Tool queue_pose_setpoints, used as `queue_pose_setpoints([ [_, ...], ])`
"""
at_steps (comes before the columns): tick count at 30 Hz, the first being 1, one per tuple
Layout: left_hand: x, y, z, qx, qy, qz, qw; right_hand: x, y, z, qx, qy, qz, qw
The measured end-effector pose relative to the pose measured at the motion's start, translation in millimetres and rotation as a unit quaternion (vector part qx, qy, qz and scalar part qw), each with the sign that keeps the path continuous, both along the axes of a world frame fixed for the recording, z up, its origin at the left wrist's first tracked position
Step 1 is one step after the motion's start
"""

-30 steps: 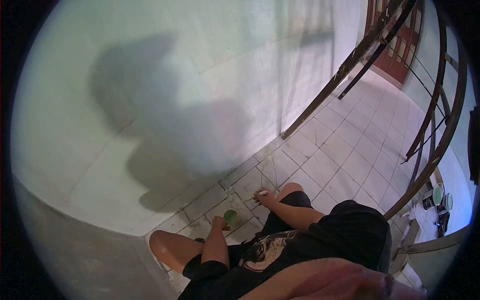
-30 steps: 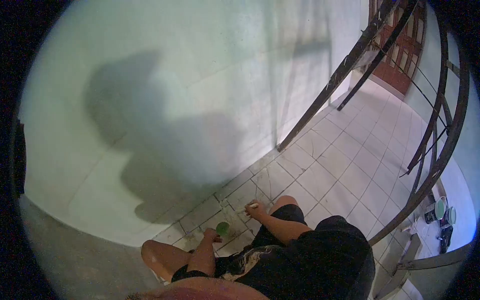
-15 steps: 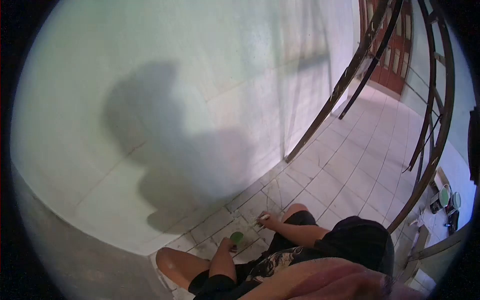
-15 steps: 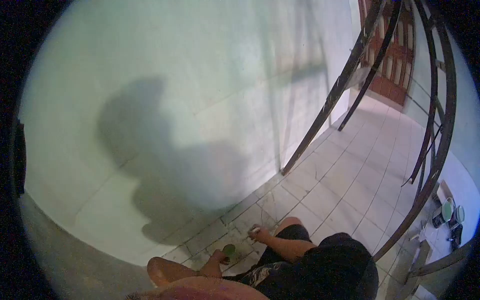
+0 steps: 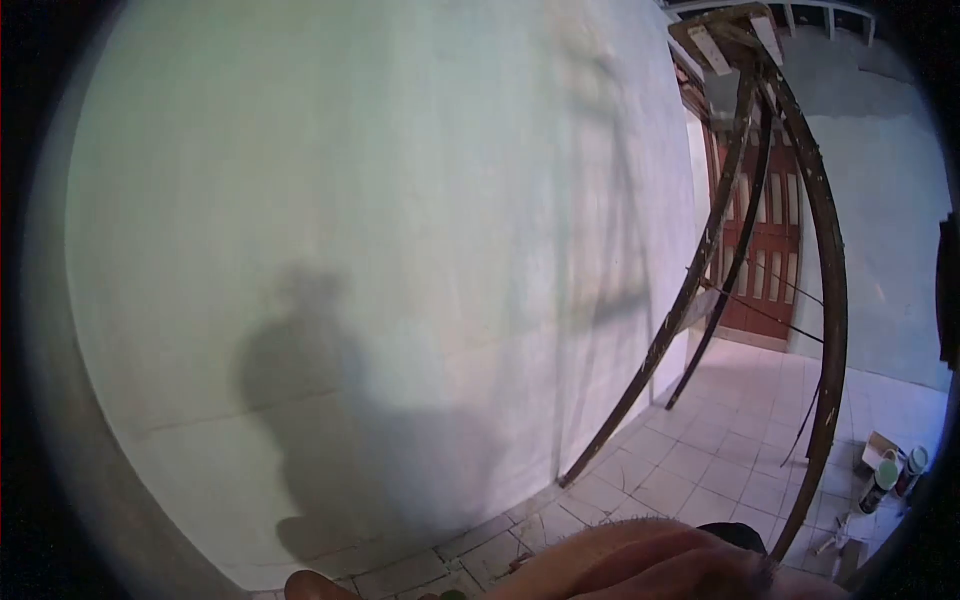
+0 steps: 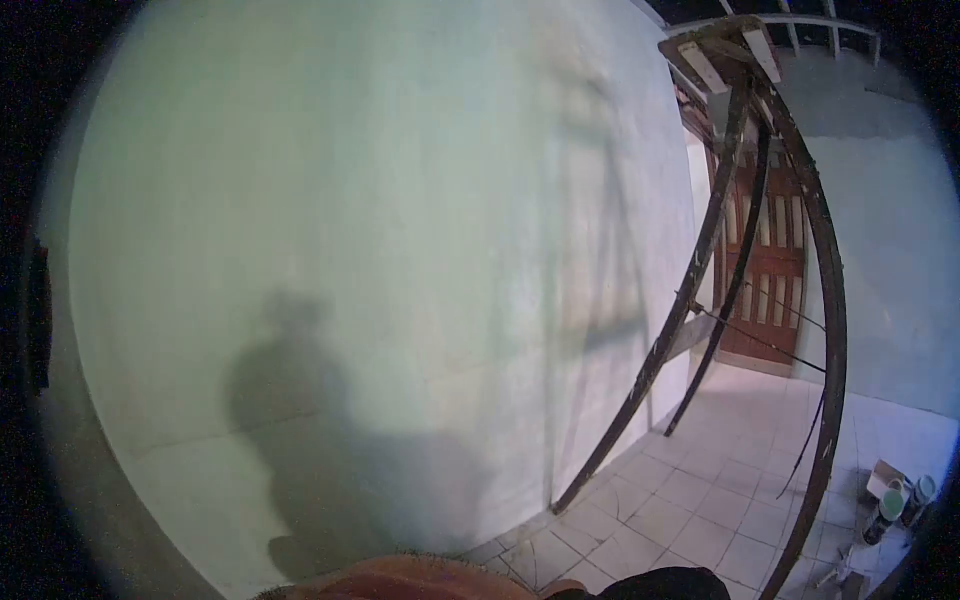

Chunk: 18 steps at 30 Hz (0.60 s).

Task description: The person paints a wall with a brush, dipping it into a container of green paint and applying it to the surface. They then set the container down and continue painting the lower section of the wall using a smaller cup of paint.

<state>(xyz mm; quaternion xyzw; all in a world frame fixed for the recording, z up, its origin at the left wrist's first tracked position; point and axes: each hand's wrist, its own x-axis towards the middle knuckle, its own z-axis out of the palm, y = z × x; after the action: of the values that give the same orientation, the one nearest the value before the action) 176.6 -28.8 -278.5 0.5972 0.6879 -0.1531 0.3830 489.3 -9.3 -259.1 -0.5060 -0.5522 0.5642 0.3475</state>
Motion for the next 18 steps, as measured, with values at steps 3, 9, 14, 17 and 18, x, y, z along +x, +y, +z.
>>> queue_pose_setpoints([
  [3,0,-5,7,0.006,0.004,-0.009,1.000,1,-1,0,-0.008,-0.012,0.001,1.000],
  [9,3,1,6,0.013,0.031,-0.066,0.997,6,-7,-33,0.034,-0.035,0.004,0.999],
  [14,19,8,-14,0.010,0.088,-0.183,0.979,29,-27,-27,0.056,0.015,-0.012,0.998],
  [17,38,24,-27,-0.046,0.154,-0.199,0.967,27,-36,1,0.000,0.184,-0.171,0.968],
  [18,46,27,4,-0.035,0.104,-0.140,0.984,32,-28,7,-0.024,0.157,-0.185,0.970],
])
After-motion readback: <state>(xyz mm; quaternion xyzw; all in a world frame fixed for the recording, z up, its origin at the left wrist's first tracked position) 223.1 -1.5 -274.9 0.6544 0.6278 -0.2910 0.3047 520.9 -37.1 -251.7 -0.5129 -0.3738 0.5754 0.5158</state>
